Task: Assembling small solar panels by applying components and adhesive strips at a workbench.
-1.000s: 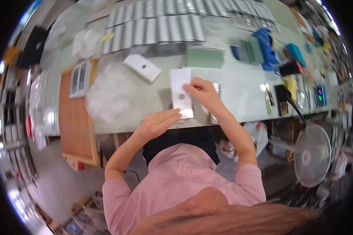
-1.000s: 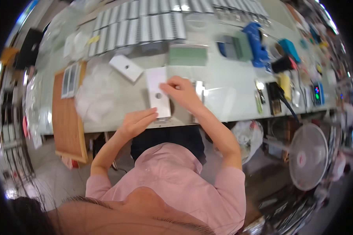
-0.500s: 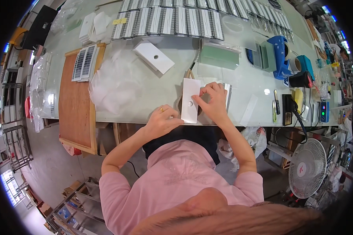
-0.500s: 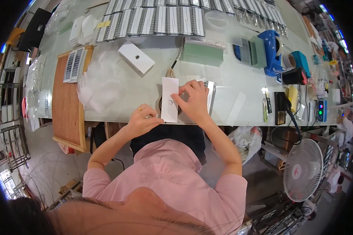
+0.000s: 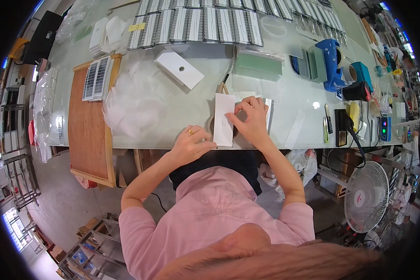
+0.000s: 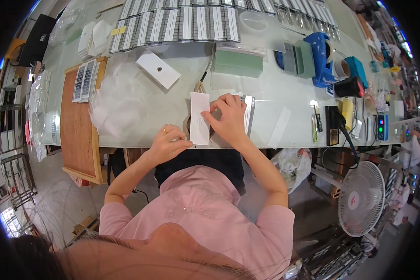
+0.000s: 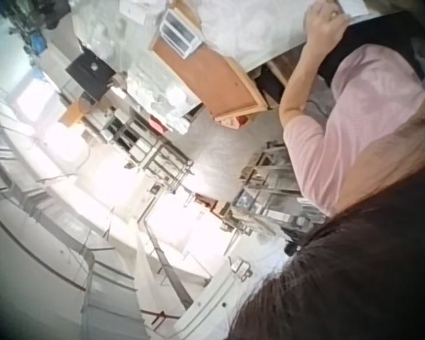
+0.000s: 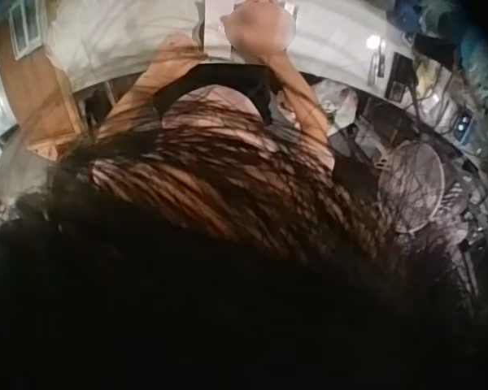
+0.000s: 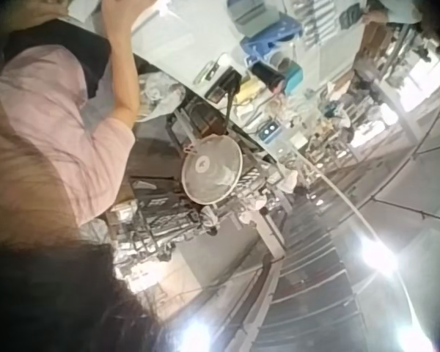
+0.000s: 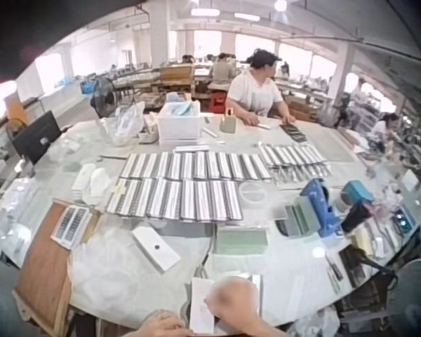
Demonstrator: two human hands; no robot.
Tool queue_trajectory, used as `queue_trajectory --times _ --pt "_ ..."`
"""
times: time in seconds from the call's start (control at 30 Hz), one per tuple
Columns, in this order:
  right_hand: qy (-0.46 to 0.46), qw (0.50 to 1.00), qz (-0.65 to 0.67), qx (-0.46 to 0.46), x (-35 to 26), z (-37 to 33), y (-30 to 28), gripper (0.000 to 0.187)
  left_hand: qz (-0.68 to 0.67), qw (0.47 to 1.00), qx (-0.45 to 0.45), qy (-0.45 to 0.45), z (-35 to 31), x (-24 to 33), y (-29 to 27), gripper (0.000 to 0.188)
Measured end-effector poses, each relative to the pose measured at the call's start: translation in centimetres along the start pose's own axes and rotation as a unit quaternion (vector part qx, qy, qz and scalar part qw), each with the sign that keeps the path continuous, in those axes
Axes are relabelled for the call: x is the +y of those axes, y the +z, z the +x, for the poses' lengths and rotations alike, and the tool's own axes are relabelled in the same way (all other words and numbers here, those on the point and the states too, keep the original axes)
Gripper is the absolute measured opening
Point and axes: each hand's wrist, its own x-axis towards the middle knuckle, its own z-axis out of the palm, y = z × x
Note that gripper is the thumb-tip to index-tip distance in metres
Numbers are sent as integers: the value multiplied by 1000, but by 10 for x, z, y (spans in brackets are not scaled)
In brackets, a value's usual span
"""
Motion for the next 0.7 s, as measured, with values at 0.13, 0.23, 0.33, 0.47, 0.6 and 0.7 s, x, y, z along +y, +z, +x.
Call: queue_trajectory --times 0.13,0.23,0.33,0.47,0.6,0.7 --pt "22 1000 -6 -4 -2 0 1 29 12 998 -39 38 14 3 -3 17" --pt "36 999 -3 3 -1 0 -1 33 27 997 -71 5 21 11 0 20" --pt "18 1000 -16 1 1 -2 -5 38 51 996 -71 -3 18 6 9 26" --pt "-198 973 20 -116 -18 -13 -34 50 27 999 -43 -11 25 7 2 28" --pt "-287 952 -110 16 -21 -13 -29 35 -45 998 -17 -35 53 2 -20 38" --pt "-250 958 -62 129 -38 7 -38 30 -234 954 -20 -186 78 9 -39 38"
